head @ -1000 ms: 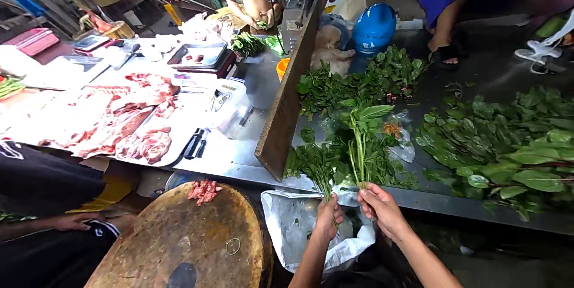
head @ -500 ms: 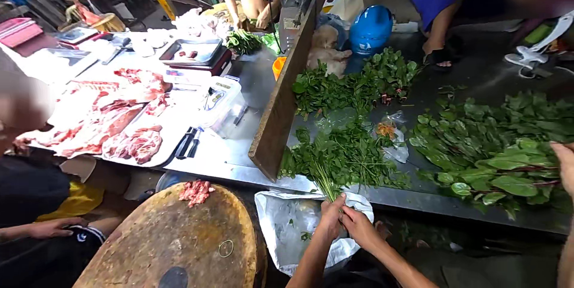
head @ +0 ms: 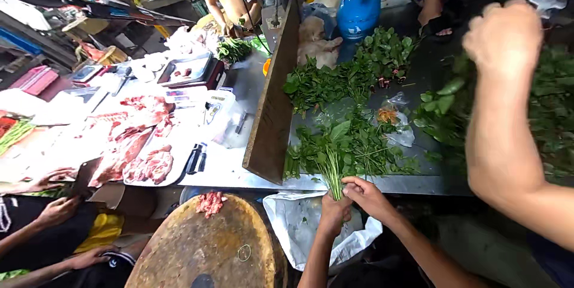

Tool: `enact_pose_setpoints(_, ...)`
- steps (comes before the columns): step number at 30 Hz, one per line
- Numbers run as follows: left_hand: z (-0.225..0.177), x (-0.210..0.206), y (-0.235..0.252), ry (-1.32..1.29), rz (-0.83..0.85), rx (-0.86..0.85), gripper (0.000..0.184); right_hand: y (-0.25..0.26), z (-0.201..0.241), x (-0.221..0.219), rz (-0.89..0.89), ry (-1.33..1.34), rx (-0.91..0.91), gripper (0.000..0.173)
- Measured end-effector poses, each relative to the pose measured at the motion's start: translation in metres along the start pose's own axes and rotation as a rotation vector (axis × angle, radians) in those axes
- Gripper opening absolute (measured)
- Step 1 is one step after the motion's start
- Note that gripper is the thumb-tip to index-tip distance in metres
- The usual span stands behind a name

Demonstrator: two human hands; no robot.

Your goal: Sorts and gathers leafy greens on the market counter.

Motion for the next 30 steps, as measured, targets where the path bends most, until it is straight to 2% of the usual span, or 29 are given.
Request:
enact_pose_setpoints(4, -0.003, -0.006, -0.007, 0.024, 0.02, -0.018, 0.016, 0.003, 0.006, -0.005, -0.084, 0.016, 0.02, 0.032)
enact_pose_setpoints(7, -0.005, -0.001, -0.008, 0.062, 0.0, -0.014, 0.016, 0.002, 0.007, -0.003, -0.08, 0.078, 0.037, 0.026)
enact_pose_setpoints(10, -0.006, 0.007, -0.008, 0.147, -0.054, -0.012, 0.02, 0.001, 0.01, -0.004, 0.024, 0.092, 0.072, 0.026)
enact_pose_setpoints(13, -0.011, 0.023, -0.009, 0.257, -0.124, -0.042, 0.023, 0.01, 0.006, 0.013, 0.164, -0.089, 0.093, 0.031)
enact_pose_setpoints(14, -0.012, 0.03, -0.01, 0.317, -0.156, -0.054, 0.025, 0.015, 0.001, 0.031, 0.133, -0.194, 0.098, 0.032)
enact_pose_setpoints(17, -0.018, 0.052, -0.014, 0.464, -0.234, -0.093, 0.03, 0.04, -0.015, 0.088, -0.105, -0.473, 0.131, 0.031)
enact_pose_setpoints(19, -0.023, 0.064, -0.015, 0.52, -0.274, -0.094, 0.032, 0.057, -0.021, 0.106, -0.222, -0.601, 0.142, 0.029)
enact_pose_setpoints(24, -0.027, 0.074, -0.016, 0.504, -0.308, -0.072, 0.028, 0.095, -0.056, 0.102, -0.259, -0.846, 0.051, 0.036)
enact_pose_setpoints(26, -0.039, 0.074, -0.022, 0.593, -0.303, -0.136, 0.026, 0.097, -0.053, 0.103, -0.314, -0.876, 0.052, 0.031)
enact_pose_setpoints(28, -0.043, 0.07, -0.025, 0.711, -0.266, -0.163, 0.033, 0.093, -0.052, 0.112, -0.336, -0.918, 0.036, 0.03)
enact_pose_setpoints(30, -0.035, 0.072, -0.022, 0.717, -0.217, -0.111, 0.032, 0.093, -0.055, 0.116, -0.314, -0.964, 0.023, 0.031)
Point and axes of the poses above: each hand's wrist, its own y-axis towards the middle knuckle, its own x-axis out of the back of the hand, z = x × y, the point moved 9 cm from there along y, towards the middle knuckle, and after that the axes turned 2 degrees about -x, right-handed, at the moved point
